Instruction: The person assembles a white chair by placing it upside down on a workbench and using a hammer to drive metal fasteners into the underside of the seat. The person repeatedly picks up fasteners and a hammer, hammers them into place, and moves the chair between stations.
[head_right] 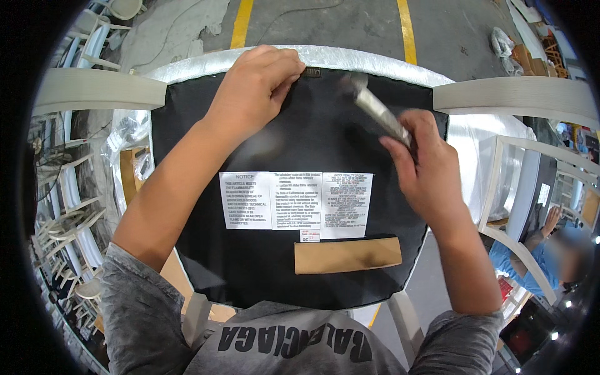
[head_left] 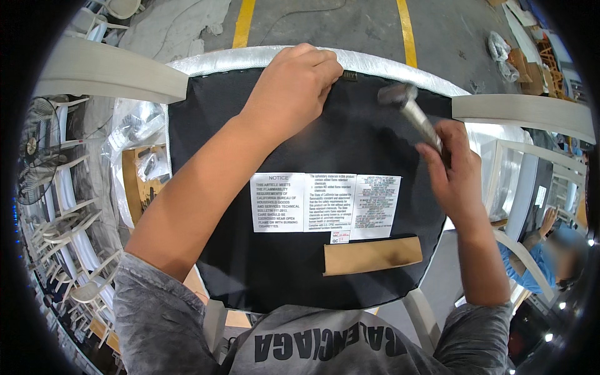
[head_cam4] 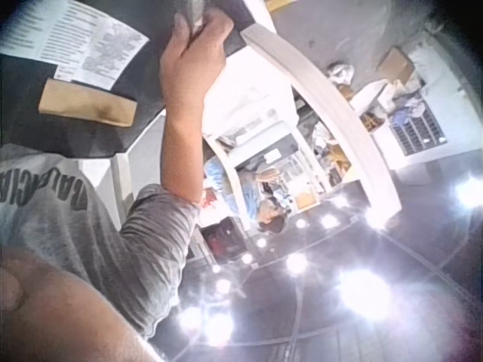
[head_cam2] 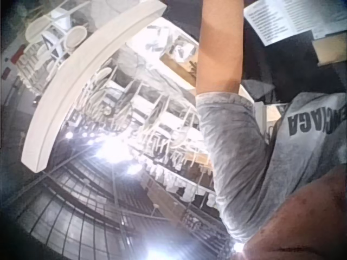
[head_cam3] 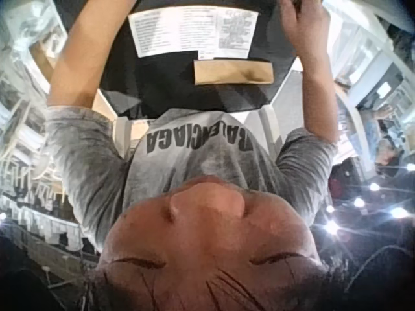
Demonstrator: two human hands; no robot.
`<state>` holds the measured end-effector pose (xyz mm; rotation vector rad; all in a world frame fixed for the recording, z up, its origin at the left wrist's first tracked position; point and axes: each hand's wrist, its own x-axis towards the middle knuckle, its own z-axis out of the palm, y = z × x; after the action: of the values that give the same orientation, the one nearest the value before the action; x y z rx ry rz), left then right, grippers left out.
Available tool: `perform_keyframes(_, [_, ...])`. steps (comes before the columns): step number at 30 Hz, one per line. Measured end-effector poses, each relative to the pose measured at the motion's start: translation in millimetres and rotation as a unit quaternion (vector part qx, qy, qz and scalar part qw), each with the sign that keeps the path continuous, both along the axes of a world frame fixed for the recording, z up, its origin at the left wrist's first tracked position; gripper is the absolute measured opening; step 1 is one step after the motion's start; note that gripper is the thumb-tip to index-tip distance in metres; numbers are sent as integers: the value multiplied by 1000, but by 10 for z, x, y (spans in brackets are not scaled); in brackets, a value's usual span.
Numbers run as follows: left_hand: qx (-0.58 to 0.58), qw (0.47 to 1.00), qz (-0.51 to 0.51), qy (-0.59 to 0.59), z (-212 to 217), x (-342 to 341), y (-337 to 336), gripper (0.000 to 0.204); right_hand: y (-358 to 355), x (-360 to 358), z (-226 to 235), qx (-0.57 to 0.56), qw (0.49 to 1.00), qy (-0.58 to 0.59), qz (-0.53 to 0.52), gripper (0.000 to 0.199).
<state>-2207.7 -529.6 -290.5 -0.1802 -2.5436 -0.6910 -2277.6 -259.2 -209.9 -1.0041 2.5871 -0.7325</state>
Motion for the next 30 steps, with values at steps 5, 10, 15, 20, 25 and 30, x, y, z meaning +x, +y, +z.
perform_keyframes(5, [-2, 1000, 2, 15, -30, -21, 1, 18, -210, -101, -371, -64, 986, 142, 54, 26])
perform_keyframes(10, [-13, 1000, 8, 19, -18, 5, 4, 18, -255, -74, -467, -137, 976, 165, 42, 26])
perform_keyframes(15, [-19, 1000, 5, 9, 9, -10, 13, 18, -287, -136, -533, -82, 976, 193, 65, 28])
perform_keyframes(20, [-12, 1000, 3, 21, -19, 0, -15, 19, -275, -63, -467, -123, 977, 171, 26, 26])
perform_keyframes(25, [-4, 999, -1, 35, -28, -20, -3, 19, -285, -137, -524, -27, 980, 185, 66, 28])
perform_keyframes(30, [-12, 1000, 2, 15, 11, 1, -5, 19, -182, -81, -509, -177, 967, 182, 17, 33])
